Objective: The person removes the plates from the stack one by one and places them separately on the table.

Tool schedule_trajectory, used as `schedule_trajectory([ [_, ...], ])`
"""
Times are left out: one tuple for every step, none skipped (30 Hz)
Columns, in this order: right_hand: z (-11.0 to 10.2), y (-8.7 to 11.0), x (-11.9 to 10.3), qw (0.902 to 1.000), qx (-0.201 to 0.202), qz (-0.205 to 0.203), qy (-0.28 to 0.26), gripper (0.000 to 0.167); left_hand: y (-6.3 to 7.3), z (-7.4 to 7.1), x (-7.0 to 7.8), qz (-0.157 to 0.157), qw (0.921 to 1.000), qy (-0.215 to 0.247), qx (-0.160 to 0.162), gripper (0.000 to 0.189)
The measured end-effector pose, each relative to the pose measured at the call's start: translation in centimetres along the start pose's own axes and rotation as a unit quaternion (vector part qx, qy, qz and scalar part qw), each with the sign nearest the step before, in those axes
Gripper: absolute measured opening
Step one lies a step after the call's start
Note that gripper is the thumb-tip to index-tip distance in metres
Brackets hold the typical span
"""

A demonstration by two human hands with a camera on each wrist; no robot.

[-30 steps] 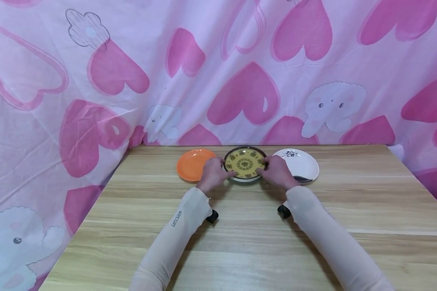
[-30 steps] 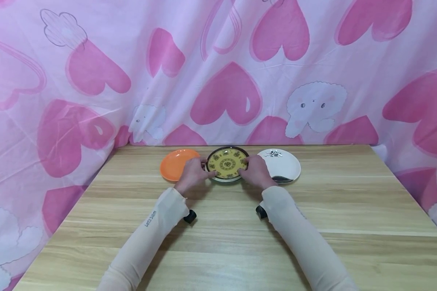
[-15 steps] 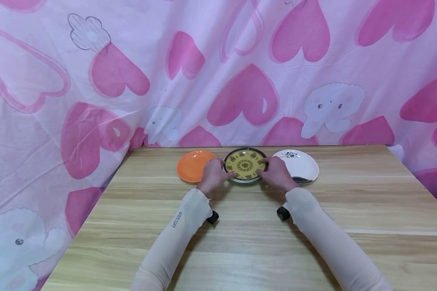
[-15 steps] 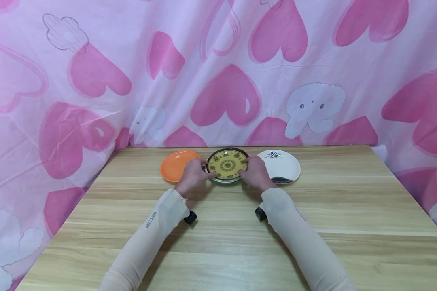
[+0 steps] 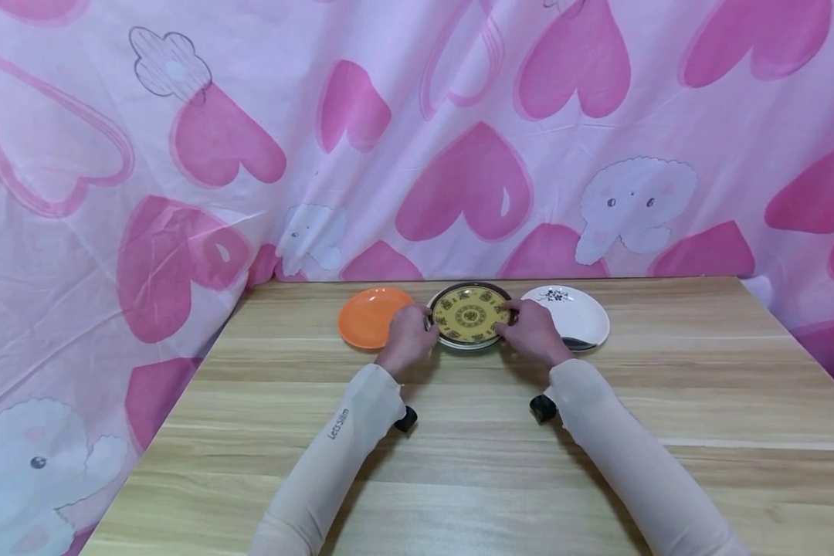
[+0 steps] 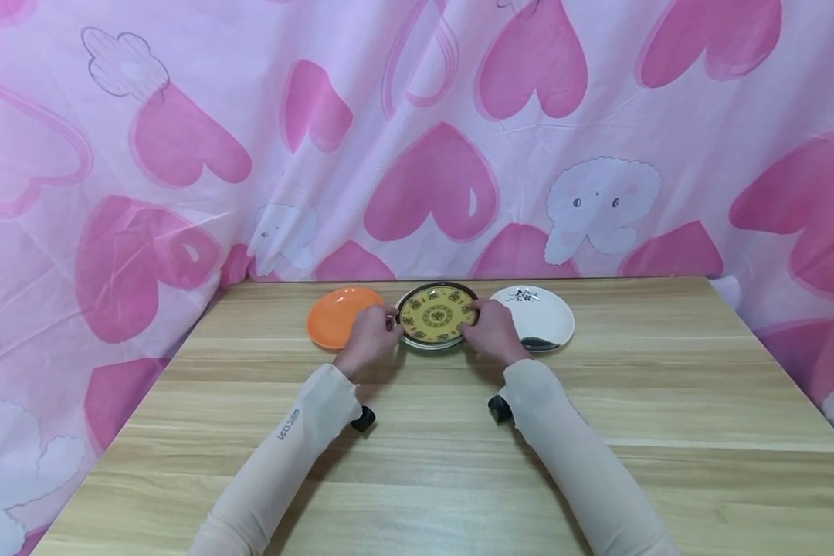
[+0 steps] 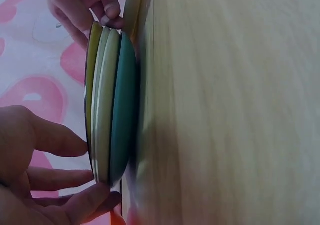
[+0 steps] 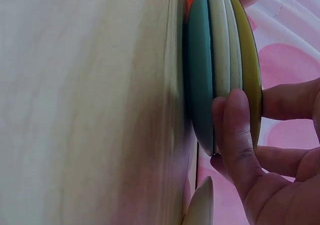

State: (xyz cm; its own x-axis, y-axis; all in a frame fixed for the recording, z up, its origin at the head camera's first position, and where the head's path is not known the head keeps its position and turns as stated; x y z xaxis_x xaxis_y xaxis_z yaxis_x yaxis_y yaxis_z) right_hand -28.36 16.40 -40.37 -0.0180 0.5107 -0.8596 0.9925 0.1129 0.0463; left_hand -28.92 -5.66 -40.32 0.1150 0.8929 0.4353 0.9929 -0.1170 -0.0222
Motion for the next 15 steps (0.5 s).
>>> schedule_trajectory([
  [0.01,-0.01,-0.01,1.0,0.001,0.0,0.001,0.06,0.02,-0.03,0.05,0.002,1.0,-0.009,0.002,0.032],
  [0.01,-0.01,-0.02,1.0,0.004,0.001,0.001,0.06,0.03,-0.09,0.12,0.005,0.9998,-0.017,0.004,0.029],
  [-0.01,-0.01,-0.05,1.0,0.004,0.001,0.0,0.06,0.02,-0.14,0.16,0.008,0.9996,-0.028,0.007,0.025],
  [0.0,-0.03,-0.03,1.0,0.005,0.003,-0.004,0.06,0.02,-0.14,0.2,0.008,0.9995,-0.032,0.006,0.022],
  [0.01,-0.06,-0.01,1.0,0.006,0.004,-0.005,0.06,0.0,-0.14,0.19,0.011,0.9992,-0.037,0.006,0.018],
  [0.01,-0.08,0.0,0.9999,0.007,0.006,-0.008,0.06,0.0,-0.14,0.17,0.013,0.9991,-0.041,0.007,0.017],
  [0.0,-0.07,0.03,0.9999,0.006,0.008,-0.011,0.06,-0.01,-0.12,0.15,0.016,0.9989,-0.044,0.009,0.016],
  [0.01,-0.06,0.04,0.9998,0.006,0.012,-0.014,0.06,0.0,-0.12,0.13,0.016,0.9988,-0.046,0.008,0.016],
  [0.01,-0.05,0.05,0.9997,0.005,0.014,-0.018,0.06,0.02,-0.1,0.11,0.015,0.9988,-0.045,0.007,0.016],
  [0.03,-0.04,0.07,0.9996,0.006,0.018,-0.022,0.061,0.04,-0.09,0.1,0.012,0.9991,-0.041,0.005,0.017],
  [0.03,-0.01,0.07,0.9995,0.005,0.02,-0.025,0.061,0.05,-0.09,0.09,0.009,0.9992,-0.038,0.003,0.018],
  [0.02,0.01,0.06,0.9993,0.007,0.022,-0.029,0.061,0.06,-0.08,0.08,0.007,0.9993,-0.037,0.001,0.019],
  [0.04,0.02,0.0,0.9992,0.007,0.022,-0.032,0.061,0.1,-0.1,0.04,0.005,0.9994,-0.035,-0.001,0.021],
  [0.07,0.02,-0.07,0.9991,0.01,0.021,-0.036,0.06,0.13,-0.13,0.0,0.003,0.9995,-0.032,-0.002,0.023],
  [0.08,0.01,-0.14,0.999,0.011,0.02,-0.038,0.06,0.14,-0.13,-0.03,0.002,0.9995,-0.031,-0.003,0.024],
])
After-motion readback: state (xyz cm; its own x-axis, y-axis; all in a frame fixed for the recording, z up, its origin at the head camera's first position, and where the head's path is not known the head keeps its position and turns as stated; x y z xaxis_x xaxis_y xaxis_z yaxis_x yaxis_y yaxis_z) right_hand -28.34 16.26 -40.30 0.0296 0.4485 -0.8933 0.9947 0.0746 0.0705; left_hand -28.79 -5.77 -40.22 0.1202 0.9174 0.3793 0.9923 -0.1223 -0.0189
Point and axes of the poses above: each hand's wrist, its own y-axis away from the middle knuckle, its own z-axis out of the palm, x = y × z, the point moved 2 cm from there along -y, towards the middle knuckle, and after that the axes turned 13 degrees about -y, right-handed, at the moved point
